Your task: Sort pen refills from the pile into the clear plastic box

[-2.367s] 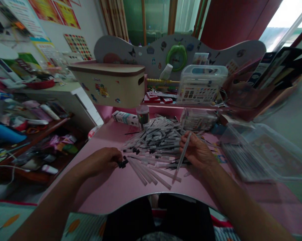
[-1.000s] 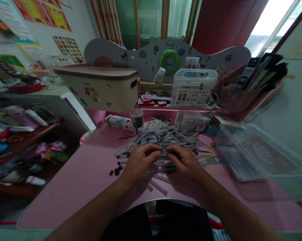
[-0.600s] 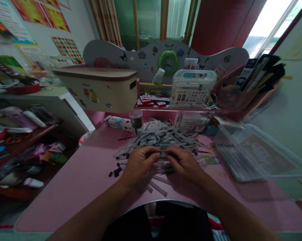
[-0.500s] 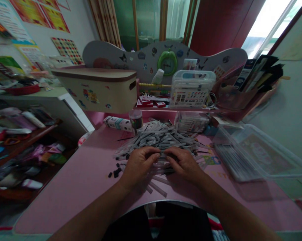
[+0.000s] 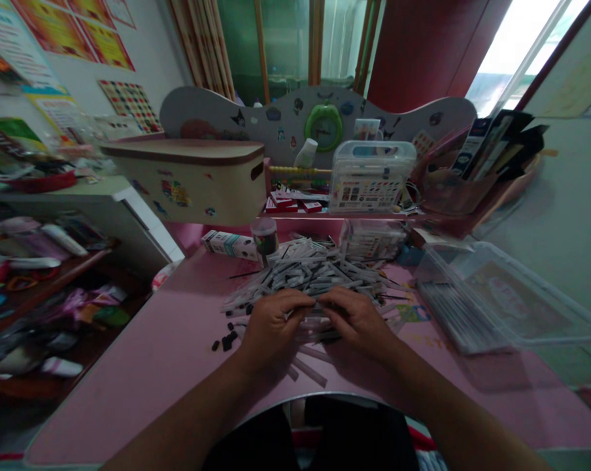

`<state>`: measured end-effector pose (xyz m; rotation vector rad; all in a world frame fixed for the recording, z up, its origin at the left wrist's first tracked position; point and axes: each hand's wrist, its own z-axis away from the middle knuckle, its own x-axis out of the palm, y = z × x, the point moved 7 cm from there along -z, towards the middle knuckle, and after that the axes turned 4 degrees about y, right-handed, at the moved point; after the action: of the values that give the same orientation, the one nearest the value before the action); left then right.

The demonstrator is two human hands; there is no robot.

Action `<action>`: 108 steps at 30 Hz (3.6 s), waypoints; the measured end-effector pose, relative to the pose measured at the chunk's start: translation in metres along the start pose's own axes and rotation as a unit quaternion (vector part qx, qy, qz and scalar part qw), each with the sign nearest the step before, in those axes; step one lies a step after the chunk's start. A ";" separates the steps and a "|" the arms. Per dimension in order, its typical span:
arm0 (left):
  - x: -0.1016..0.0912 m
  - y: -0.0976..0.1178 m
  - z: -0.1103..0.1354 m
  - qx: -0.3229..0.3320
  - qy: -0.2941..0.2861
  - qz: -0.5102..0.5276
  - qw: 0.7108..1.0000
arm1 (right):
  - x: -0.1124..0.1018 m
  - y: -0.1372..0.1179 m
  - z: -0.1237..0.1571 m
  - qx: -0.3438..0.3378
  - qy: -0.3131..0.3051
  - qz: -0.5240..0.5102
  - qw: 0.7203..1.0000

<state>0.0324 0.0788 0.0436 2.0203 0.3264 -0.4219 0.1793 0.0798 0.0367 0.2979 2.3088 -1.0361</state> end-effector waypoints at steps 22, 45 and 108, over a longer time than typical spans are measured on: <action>0.011 -0.012 0.003 -0.068 -0.066 -0.105 0.990 | 0.003 -0.003 0.001 -0.029 -0.008 0.046 0.998; 0.008 -0.009 0.006 -0.041 -0.068 -0.051 0.996 | 0.004 0.000 0.002 -0.016 -0.016 0.046 0.999; 0.006 -0.010 0.003 -0.049 -0.060 -0.068 0.995 | 0.002 -0.005 0.002 -0.038 0.000 0.029 0.999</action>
<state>0.0335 0.0807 0.0313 1.8756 0.4039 -0.5976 0.1762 0.0745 0.0375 0.3317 2.3191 -0.9191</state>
